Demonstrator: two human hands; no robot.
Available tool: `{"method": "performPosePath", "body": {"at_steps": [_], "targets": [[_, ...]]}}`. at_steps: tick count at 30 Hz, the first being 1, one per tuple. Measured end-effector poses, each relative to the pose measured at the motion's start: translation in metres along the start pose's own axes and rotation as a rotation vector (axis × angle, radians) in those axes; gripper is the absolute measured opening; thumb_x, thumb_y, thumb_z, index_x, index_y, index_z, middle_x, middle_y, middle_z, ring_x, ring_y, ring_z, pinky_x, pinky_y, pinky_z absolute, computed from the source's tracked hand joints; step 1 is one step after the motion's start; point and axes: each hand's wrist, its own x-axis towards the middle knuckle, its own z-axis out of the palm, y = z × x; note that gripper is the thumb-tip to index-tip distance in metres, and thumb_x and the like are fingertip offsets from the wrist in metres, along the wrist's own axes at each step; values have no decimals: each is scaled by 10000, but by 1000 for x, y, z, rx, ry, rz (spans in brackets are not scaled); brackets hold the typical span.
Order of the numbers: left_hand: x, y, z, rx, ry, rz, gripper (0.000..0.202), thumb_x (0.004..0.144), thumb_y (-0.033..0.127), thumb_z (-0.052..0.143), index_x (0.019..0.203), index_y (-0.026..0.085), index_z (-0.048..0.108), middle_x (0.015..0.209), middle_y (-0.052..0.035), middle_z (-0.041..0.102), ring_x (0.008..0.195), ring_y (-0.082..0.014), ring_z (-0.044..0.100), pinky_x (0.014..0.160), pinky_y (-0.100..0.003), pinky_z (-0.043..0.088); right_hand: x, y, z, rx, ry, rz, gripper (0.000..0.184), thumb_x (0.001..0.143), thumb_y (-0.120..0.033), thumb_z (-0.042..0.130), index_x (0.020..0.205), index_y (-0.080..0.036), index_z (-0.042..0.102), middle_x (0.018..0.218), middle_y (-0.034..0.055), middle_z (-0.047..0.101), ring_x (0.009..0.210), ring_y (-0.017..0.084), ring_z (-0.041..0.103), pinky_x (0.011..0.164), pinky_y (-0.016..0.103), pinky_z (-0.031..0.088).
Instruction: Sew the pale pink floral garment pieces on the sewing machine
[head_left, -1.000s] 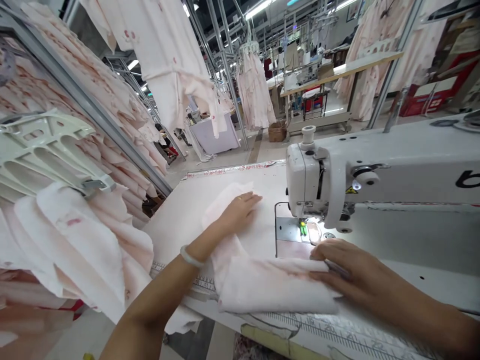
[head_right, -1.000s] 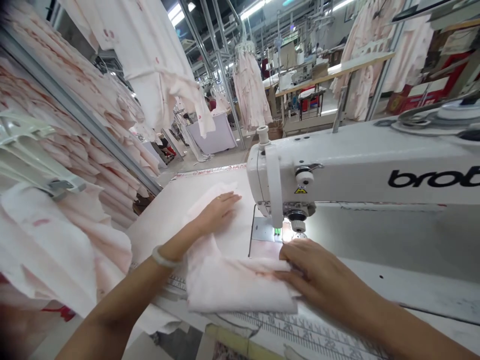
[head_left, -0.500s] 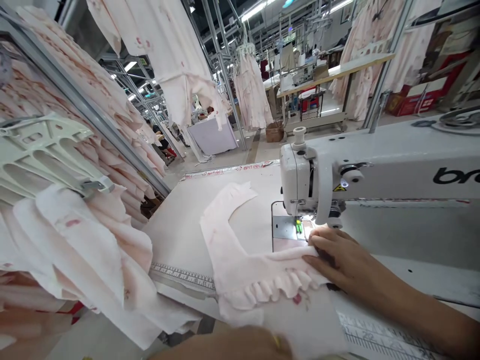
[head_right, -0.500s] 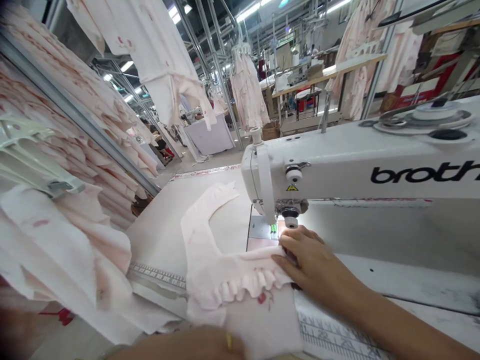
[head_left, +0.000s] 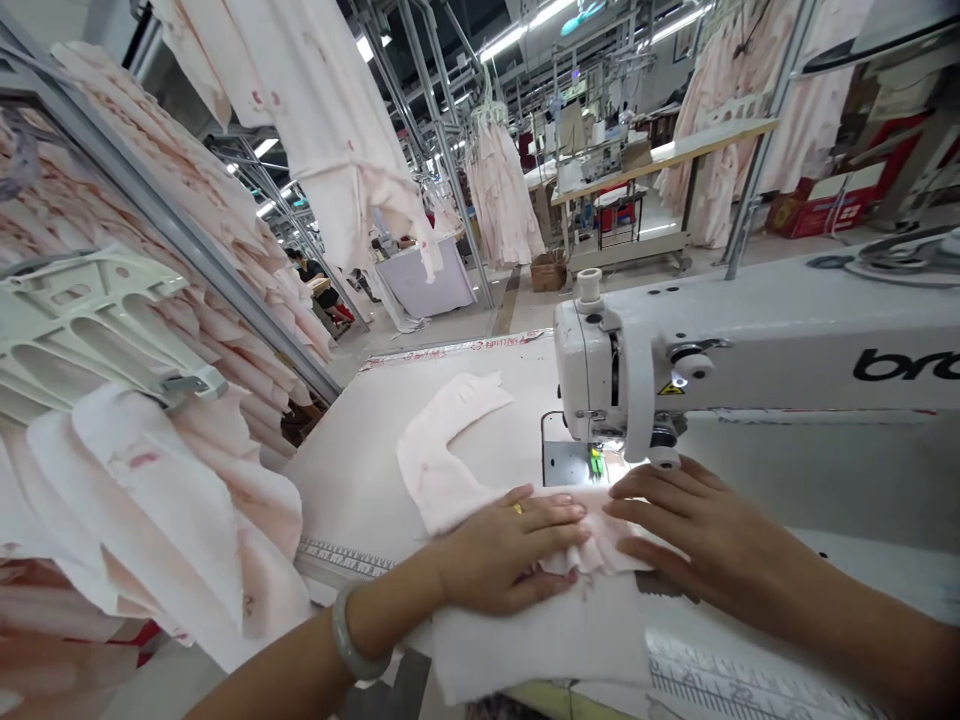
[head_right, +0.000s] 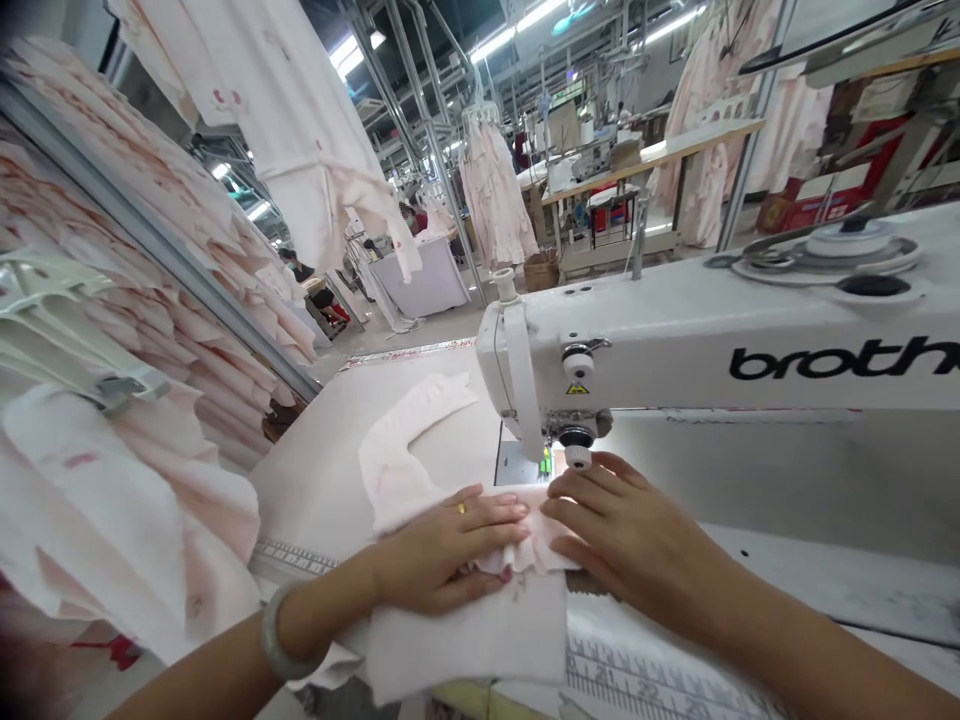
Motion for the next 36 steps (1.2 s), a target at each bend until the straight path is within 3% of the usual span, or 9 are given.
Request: {"method": "performPosePath", "body": {"at_steps": [5, 10, 15, 21, 25, 27, 33, 36], "targets": [[13, -7, -24, 10, -29, 121, 542, 1117, 513, 553, 1529, 163, 596, 1553, -186, 664, 1483, -279, 609, 1280, -457, 449, 2, -7, 0, 143, -162, 76, 291, 1152, -351, 513, 1018, -265, 755, 1037, 22, 804, 989, 234, 727, 933, 421, 529], [39, -4, -9, 194, 6, 166, 464, 1165, 327, 435, 1519, 67, 587, 1592, -195, 628, 1549, -276, 539, 1296, -436, 438, 2, -1, -2, 15, -88, 4, 254, 1138, -316, 526, 1093, -272, 772, 1082, 7, 835, 1034, 237, 754, 899, 419, 530], [48, -17, 1, 243, 70, 144, 429, 1172, 302, 408, 1458, 79, 638, 1545, -169, 675, 1488, -266, 601, 1260, -433, 487, 2, 5, -1, -116, -36, -44, 282, 1157, -291, 472, 1119, -255, 750, 1159, 17, 840, 993, 227, 776, 923, 441, 491], [49, -24, -2, 242, 110, 161, 450, 1173, 295, 384, 1431, 32, 642, 1498, -196, 693, 1424, -288, 640, 1245, -431, 499, -3, 6, 2, -59, -125, 55, 337, 1129, -338, 544, 1448, -298, 647, 1285, -4, 815, 997, 241, 801, 913, 458, 523], [50, -24, -1, 212, 125, 121, 433, 1178, 302, 382, 1458, 78, 625, 1520, -180, 679, 1431, -277, 633, 1256, -436, 493, -8, 7, 4, -30, -131, 73, 425, 1135, -302, 531, 1555, -319, 588, 1260, -9, 822, 1019, 245, 799, 958, 450, 527], [52, -25, -2, 199, 113, 112, 414, 1176, 285, 389, 1464, 93, 614, 1521, -181, 673, 1433, -271, 631, 1250, -432, 501, -10, 8, 7, -45, -136, 62, 404, 1144, -304, 513, 1538, -301, 603, 1277, 3, 817, 1037, 238, 798, 957, 442, 518], [54, -24, -4, 226, 93, 117, 368, 1148, 225, 412, 1397, 79, 641, 1430, -201, 702, 1402, -283, 650, 1234, -433, 520, -17, 13, 15, -85, -148, 80, 266, 1173, -386, 487, 1255, -307, 727, 1275, -28, 814, 1070, 201, 794, 1023, 421, 455], [53, -22, -4, 192, 93, 97, 367, 1139, 197, 412, 1405, 107, 648, 1462, -180, 710, 1419, -268, 646, 1248, -441, 511, -17, 12, 14, -67, -140, 78, 279, 1173, -373, 486, 1357, -297, 680, 1284, -15, 811, 1061, 200, 792, 1028, 414, 460]]}}
